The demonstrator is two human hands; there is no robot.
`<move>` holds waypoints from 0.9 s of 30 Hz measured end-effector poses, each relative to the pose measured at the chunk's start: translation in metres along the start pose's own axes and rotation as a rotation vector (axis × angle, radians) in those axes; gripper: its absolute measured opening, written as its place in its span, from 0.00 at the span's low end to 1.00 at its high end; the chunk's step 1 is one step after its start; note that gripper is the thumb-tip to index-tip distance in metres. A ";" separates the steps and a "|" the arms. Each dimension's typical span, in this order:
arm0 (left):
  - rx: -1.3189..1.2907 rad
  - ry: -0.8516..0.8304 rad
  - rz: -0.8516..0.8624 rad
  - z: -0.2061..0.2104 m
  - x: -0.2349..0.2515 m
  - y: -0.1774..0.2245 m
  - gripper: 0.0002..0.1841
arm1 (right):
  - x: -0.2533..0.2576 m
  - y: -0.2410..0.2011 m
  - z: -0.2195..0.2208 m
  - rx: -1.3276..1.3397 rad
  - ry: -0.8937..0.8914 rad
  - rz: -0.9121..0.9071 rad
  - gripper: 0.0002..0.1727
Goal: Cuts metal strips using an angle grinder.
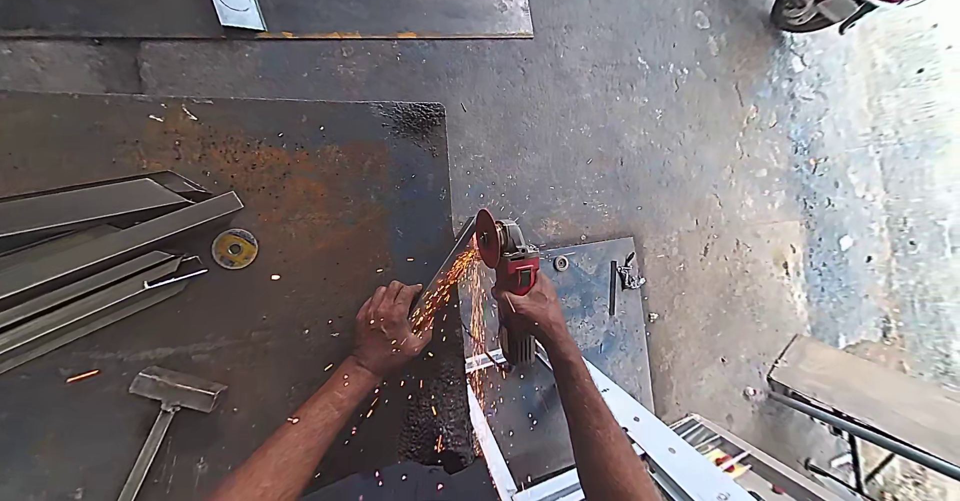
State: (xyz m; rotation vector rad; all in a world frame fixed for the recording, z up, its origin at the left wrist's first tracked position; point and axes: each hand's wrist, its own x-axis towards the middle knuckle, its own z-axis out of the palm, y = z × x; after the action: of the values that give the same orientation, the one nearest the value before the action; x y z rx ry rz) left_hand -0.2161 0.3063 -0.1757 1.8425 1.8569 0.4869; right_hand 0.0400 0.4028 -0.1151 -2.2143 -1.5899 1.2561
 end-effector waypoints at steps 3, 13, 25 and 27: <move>-0.011 -0.001 0.007 -0.002 0.000 0.000 0.33 | -0.001 -0.002 0.000 -0.010 -0.008 0.023 0.42; -0.004 -0.054 -0.036 -0.009 0.002 0.006 0.30 | 0.001 0.000 0.004 0.011 0.005 0.011 0.40; -0.005 -0.019 -0.014 -0.004 0.001 0.003 0.33 | 0.008 0.003 0.007 0.004 0.024 -0.005 0.42; -0.004 -0.025 -0.017 -0.006 0.001 0.004 0.32 | 0.008 0.001 0.007 -0.009 0.033 -0.023 0.42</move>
State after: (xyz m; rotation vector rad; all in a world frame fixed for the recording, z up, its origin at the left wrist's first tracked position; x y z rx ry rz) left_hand -0.2164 0.3079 -0.1690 1.8208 1.8524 0.4598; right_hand 0.0362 0.4071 -0.1247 -2.2033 -1.6071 1.2022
